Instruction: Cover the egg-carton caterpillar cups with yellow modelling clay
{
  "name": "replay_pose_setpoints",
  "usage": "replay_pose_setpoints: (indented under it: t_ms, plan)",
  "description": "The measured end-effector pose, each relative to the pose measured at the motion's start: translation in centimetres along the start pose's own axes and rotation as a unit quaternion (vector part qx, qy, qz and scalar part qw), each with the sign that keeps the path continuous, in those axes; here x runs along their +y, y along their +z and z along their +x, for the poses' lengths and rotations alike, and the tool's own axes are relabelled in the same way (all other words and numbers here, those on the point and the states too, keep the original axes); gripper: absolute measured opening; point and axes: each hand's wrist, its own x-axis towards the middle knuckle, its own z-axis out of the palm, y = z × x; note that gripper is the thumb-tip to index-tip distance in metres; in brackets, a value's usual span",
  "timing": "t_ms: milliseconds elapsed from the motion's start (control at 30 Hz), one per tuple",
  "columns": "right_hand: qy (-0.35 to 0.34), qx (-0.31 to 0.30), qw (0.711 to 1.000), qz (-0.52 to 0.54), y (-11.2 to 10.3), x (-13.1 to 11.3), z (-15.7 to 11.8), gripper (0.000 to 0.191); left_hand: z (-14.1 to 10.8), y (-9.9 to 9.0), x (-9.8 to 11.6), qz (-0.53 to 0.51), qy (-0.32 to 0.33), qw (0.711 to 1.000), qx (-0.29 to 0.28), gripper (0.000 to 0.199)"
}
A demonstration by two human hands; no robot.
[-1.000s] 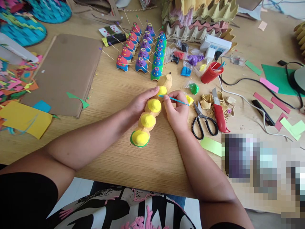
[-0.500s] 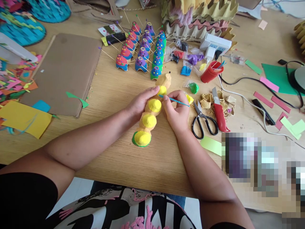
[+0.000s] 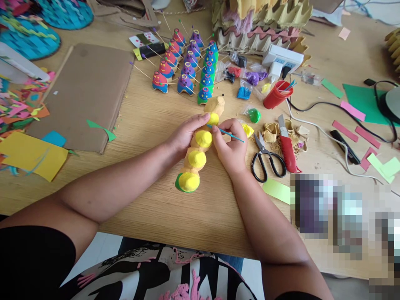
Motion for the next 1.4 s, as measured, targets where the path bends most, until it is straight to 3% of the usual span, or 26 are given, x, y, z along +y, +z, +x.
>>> replay_pose_setpoints:
  t_ms: [200, 400, 500, 800, 1167, 1400]
  plan:
    - [0.013, 0.006, 1.000, -0.014, 0.1, -0.2, 0.0, 0.035, 0.1, -0.2, -0.1, -0.008, 0.009, 0.999, -0.035, 0.018]
    - [0.007, 0.000, 1.000, 0.007, -0.1, 0.1, 0.0, 0.032, -0.1, 0.1, 0.0, -0.022, -0.007, 1.000, -0.005, 0.017]
    - [0.008, 0.004, 1.000, 0.006, -0.1, 0.2, 0.0, 0.032, 0.0, -0.1, -0.1, -0.006, 0.017, 0.999, -0.035, 0.017]
    - [0.029, 0.013, 0.999, 0.032, 0.0, 1.0, -0.1, 0.034, 0.4, -0.6, -0.5, 0.040, 0.035, 0.997, -0.051, 0.037]
    - [0.031, 0.001, 0.999, 0.026, -0.1, 0.6, -0.1, 0.032, 0.8, -0.8, -0.8, 0.027, 0.039, 0.997, -0.053, 0.034]
    - [-0.007, 0.011, 0.997, 0.077, -0.2, 0.8, 0.1, 0.031, 0.4, -0.4, -0.4, 0.032, 0.019, 0.998, -0.044, 0.029]
